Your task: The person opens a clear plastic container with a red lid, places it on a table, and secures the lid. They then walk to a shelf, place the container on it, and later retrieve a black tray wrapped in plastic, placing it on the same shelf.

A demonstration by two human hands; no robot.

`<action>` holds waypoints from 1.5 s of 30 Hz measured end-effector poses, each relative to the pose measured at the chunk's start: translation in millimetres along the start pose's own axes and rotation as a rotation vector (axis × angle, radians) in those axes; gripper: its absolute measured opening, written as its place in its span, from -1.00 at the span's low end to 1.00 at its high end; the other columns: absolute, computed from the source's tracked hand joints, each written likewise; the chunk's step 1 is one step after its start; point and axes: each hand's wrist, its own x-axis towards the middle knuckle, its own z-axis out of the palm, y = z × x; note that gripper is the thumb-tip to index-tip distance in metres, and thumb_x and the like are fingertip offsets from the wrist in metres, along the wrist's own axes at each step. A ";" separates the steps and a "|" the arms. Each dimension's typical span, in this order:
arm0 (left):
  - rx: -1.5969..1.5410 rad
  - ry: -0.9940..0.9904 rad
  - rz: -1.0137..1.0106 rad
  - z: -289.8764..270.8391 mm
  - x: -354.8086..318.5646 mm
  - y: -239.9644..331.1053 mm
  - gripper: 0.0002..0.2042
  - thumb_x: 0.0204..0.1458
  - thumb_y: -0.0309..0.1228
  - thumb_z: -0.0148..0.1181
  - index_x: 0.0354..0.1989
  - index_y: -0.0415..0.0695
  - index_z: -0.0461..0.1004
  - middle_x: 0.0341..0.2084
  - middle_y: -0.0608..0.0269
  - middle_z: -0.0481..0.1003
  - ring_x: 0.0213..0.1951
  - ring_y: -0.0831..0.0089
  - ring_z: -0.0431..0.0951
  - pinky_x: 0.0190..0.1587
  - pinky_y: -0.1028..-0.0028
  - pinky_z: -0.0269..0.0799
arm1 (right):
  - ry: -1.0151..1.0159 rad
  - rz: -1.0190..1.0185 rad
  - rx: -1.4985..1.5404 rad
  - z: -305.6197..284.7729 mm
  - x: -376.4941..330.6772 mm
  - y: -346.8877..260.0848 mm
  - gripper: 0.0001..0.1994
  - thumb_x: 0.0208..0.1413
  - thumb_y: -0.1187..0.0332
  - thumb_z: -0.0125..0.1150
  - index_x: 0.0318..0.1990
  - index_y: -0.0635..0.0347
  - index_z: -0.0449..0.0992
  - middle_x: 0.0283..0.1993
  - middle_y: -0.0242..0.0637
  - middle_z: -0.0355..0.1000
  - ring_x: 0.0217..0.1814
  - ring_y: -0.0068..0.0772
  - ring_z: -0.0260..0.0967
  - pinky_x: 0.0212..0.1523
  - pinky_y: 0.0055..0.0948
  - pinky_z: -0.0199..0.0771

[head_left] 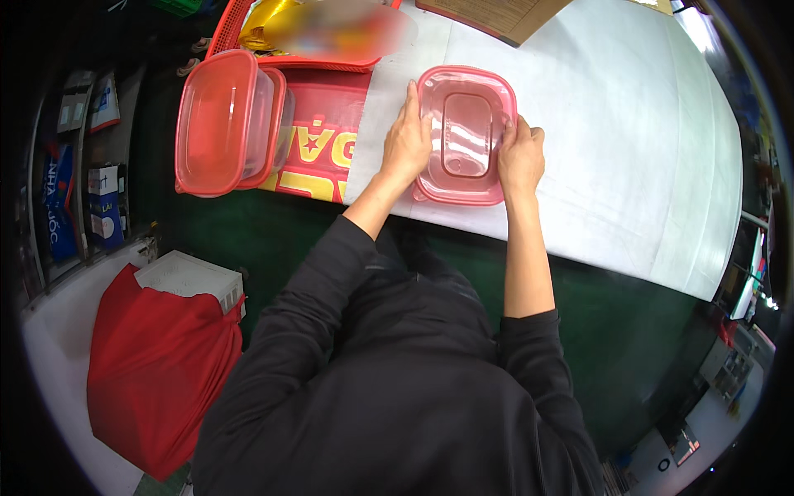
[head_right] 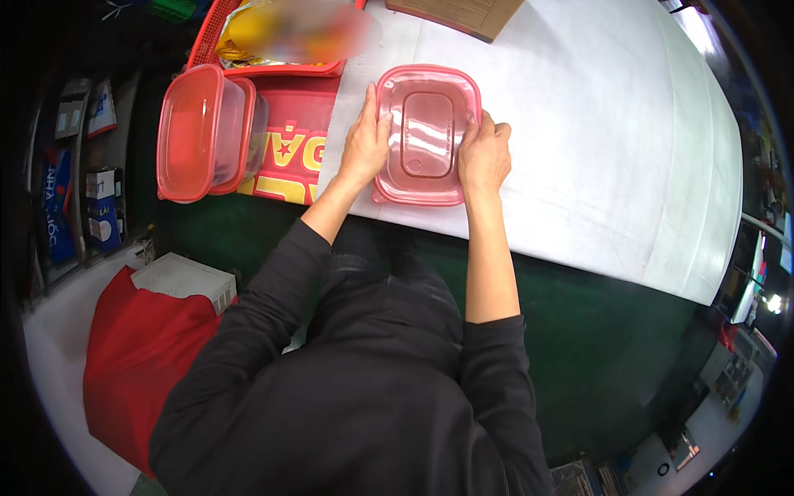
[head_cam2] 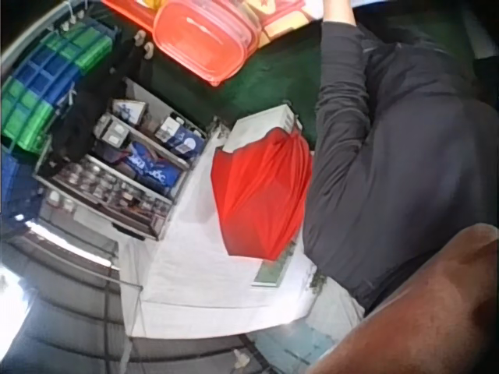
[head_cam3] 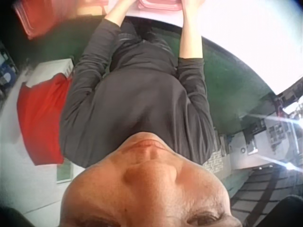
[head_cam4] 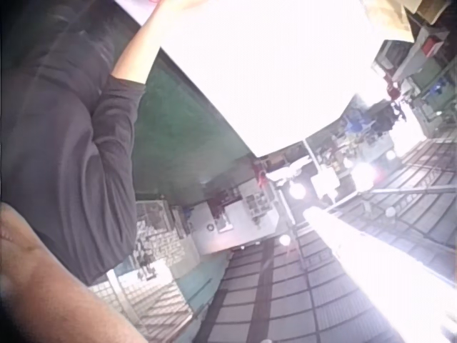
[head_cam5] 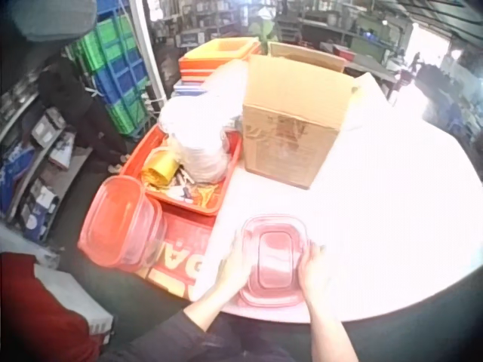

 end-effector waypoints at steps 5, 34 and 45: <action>0.013 0.001 -0.038 0.5 4.9 1.5 -0.49 0.14 -0.31 -0.18 0.25 -0.23 -0.04 0.16 -0.10 0.13 0.17 0.04 0.18 0.13 0.19 0.15 | 0.097 -0.006 0.039 10.4 0.8 -2.2 -0.67 0.19 0.24 -0.18 0.06 0.07 0.35 -0.13 -0.10 0.32 -0.16 -0.04 0.35 -0.20 -0.18 0.38; 0.627 -0.014 0.550 27.3 20.3 21.3 -0.55 0.06 -0.22 -0.09 0.16 -0.01 0.22 0.18 0.16 0.15 0.25 0.17 0.04 0.24 0.06 -0.15 | 0.144 -0.370 -0.139 23.9 -23.4 -5.2 -0.57 0.07 0.30 -0.04 0.11 0.23 0.27 0.25 -0.16 0.10 0.34 -0.05 -0.08 0.20 -0.04 0.05; 0.611 -0.015 0.579 26.6 13.0 18.6 -0.55 0.06 -0.26 -0.10 0.15 -0.11 0.20 0.17 0.19 0.18 0.26 0.21 0.03 0.23 -0.05 -0.18 | 0.227 -0.409 -0.018 23.1 -27.9 -2.8 -0.59 0.03 0.30 0.02 0.06 0.26 0.32 0.20 -0.13 0.17 0.29 0.02 -0.01 0.18 -0.17 0.12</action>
